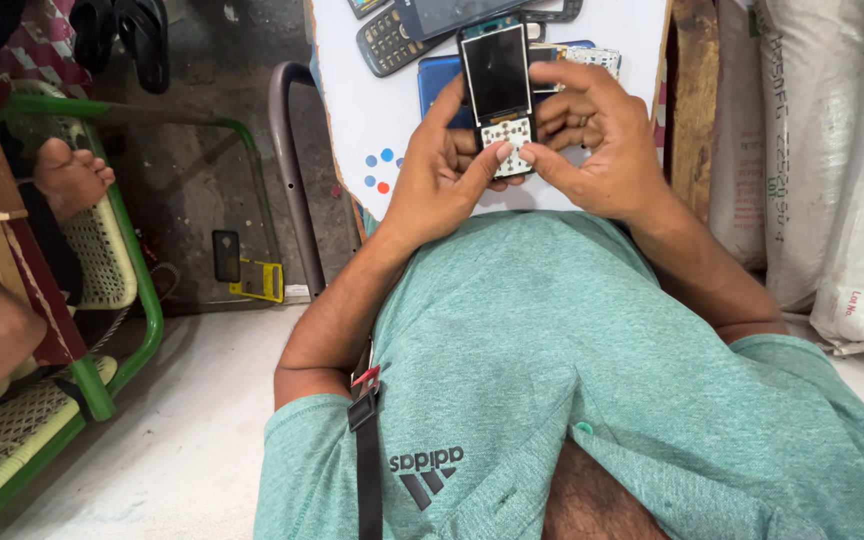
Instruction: The person disassembles and reassembles several mobile phones on a cluttered workbench. They remove back covers, handle internal components, and reattach parts to different phone bodies.
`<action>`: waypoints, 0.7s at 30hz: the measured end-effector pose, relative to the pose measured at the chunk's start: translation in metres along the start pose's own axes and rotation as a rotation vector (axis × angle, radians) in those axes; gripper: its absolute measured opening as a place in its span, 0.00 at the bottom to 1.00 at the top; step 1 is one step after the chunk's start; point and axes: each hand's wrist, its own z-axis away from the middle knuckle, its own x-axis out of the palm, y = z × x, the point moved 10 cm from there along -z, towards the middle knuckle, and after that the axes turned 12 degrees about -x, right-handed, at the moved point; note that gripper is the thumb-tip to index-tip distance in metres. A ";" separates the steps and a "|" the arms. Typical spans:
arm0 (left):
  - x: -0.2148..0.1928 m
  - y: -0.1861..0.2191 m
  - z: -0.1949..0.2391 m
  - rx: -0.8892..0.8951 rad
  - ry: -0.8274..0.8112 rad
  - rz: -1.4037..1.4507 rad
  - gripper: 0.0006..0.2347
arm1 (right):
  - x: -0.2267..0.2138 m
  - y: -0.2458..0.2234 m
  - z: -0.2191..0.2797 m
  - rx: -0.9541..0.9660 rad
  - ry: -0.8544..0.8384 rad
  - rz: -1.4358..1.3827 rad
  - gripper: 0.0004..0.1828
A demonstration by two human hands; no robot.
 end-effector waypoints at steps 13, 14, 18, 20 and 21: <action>-0.029 0.005 -0.003 0.204 0.138 0.194 0.32 | -0.060 -0.003 -0.005 -0.195 0.226 0.128 0.27; -0.038 0.006 -0.003 0.226 0.187 0.228 0.33 | -0.070 -0.005 -0.006 -0.224 0.240 0.215 0.24; -0.058 0.009 0.005 0.293 0.283 0.348 0.30 | -0.072 -0.012 -0.002 -0.267 0.088 0.553 0.24; -0.064 0.014 0.012 0.352 0.322 0.366 0.30 | -0.064 -0.017 0.002 -0.295 0.018 0.633 0.26; -0.066 0.015 0.014 0.367 0.333 0.379 0.30 | -0.062 -0.021 0.003 -0.318 0.000 0.657 0.27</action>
